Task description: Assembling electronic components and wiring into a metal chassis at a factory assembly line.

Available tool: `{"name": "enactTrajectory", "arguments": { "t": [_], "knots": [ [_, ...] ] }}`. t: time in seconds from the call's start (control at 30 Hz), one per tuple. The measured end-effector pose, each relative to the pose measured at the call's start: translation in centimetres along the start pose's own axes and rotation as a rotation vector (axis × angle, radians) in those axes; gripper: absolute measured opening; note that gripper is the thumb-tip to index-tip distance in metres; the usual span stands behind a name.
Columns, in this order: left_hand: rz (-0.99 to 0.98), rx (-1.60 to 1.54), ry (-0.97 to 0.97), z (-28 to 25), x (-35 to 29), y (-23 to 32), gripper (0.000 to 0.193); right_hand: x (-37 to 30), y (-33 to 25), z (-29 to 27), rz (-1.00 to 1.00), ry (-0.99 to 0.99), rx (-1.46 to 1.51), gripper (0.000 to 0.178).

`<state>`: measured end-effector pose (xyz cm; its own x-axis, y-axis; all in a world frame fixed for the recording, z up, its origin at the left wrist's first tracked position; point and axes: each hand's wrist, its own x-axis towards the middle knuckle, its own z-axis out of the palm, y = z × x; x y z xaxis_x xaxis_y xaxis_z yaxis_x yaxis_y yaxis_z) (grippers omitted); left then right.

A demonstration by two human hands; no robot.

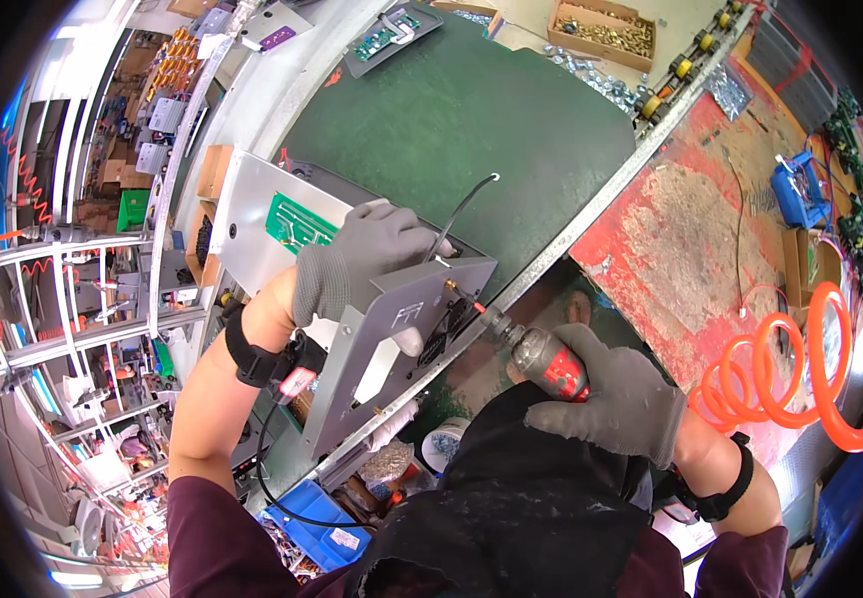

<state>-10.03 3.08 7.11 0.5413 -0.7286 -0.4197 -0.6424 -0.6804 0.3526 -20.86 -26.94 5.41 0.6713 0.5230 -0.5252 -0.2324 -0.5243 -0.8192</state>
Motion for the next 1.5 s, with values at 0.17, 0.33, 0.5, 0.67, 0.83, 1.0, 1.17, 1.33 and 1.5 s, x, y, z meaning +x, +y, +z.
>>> {"name": "enactTrajectory", "arguments": {
  "t": [0.17,0.33,0.5,0.67,0.83,1.0,1.17,1.33,1.5],
  "knots": [
    [-0.001,-0.1,0.007,0.0,0.4,-0.4,0.095,0.5,-0.7,-0.8,-0.041,0.029,-0.146,0.07],
    [-0.073,-0.126,-0.128,-1.4,0.3,0.2,0.086,1.2,-1.5,-1.7,-0.027,-0.015,-0.242,0.075],
    [-0.149,-0.152,0.303,-0.9,-4.2,-0.5,0.074,1.2,1.4,-3.9,-0.116,-0.046,-0.277,0.088],
    [-1.021,-0.495,0.977,7.1,-20.2,-8.2,0.052,3.3,13.1,-8.7,-0.004,-0.021,-1.117,0.037],
    [-1.6,-0.627,0.565,19.3,-26.7,-10.6,0.035,3.7,23.1,-12.6,-0.239,-0.007,-1.537,0.019],
    [-1.677,-0.675,0.293,25.9,-24.5,-13.7,0.033,3.9,26.6,-13.3,-0.356,0.135,-1.615,0.034],
    [-1.739,-0.393,0.117,27.3,-22.5,-17.5,0.034,3.9,27.7,-13.3,0.708,0.634,-1.445,0.059],
    [-1.693,-0.575,0.255,28.6,-24.1,-19.7,0.032,1.6,25.3,-15.7,0.483,0.588,-1.124,0.056],
    [-1.704,-0.71,0.493,30.0,-26.2,-19.3,0.024,4.8,15.0,-12.2,0.241,0.512,-0.792,0.054]
  ]
}}
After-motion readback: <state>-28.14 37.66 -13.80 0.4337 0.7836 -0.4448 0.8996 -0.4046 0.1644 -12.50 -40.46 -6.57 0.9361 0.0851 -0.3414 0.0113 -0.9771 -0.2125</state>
